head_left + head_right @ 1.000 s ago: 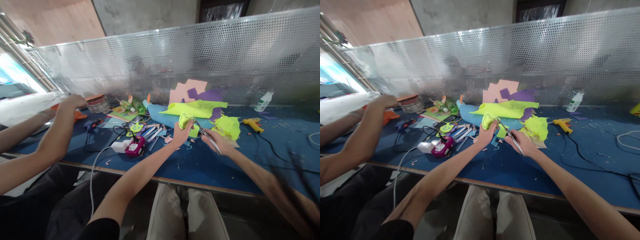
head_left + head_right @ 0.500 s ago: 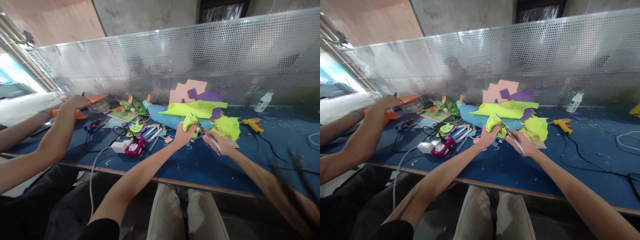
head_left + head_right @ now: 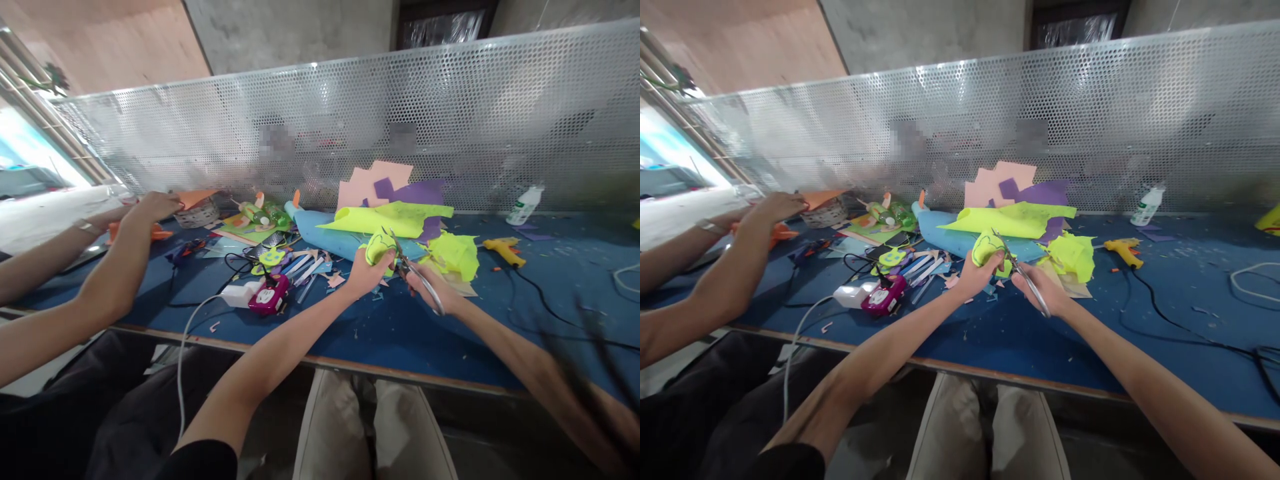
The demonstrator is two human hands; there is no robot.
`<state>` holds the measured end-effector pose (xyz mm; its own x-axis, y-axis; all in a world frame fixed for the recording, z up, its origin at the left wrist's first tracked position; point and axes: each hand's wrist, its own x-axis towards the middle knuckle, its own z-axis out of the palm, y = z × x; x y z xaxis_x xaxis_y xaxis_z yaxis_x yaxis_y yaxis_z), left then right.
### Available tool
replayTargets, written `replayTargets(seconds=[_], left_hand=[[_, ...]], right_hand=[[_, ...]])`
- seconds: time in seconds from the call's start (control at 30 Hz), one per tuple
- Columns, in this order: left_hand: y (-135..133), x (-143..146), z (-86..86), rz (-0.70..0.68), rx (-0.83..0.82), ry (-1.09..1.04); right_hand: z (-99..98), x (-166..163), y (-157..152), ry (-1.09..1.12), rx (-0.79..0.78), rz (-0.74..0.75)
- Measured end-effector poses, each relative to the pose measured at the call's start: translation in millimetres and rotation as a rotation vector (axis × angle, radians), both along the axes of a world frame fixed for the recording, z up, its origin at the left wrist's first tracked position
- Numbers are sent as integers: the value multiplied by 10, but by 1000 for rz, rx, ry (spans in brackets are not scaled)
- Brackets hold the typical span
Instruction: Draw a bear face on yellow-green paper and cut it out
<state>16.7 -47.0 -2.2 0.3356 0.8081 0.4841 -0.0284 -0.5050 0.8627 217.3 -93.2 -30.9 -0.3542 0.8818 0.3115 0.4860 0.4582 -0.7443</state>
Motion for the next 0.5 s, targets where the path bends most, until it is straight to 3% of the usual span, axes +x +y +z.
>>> replayTargets(seconds=[0.5], left_hand=[[36,10,-27,-62,-12,-66]], right_hand=[[-55,9,26,60,-63,49]])
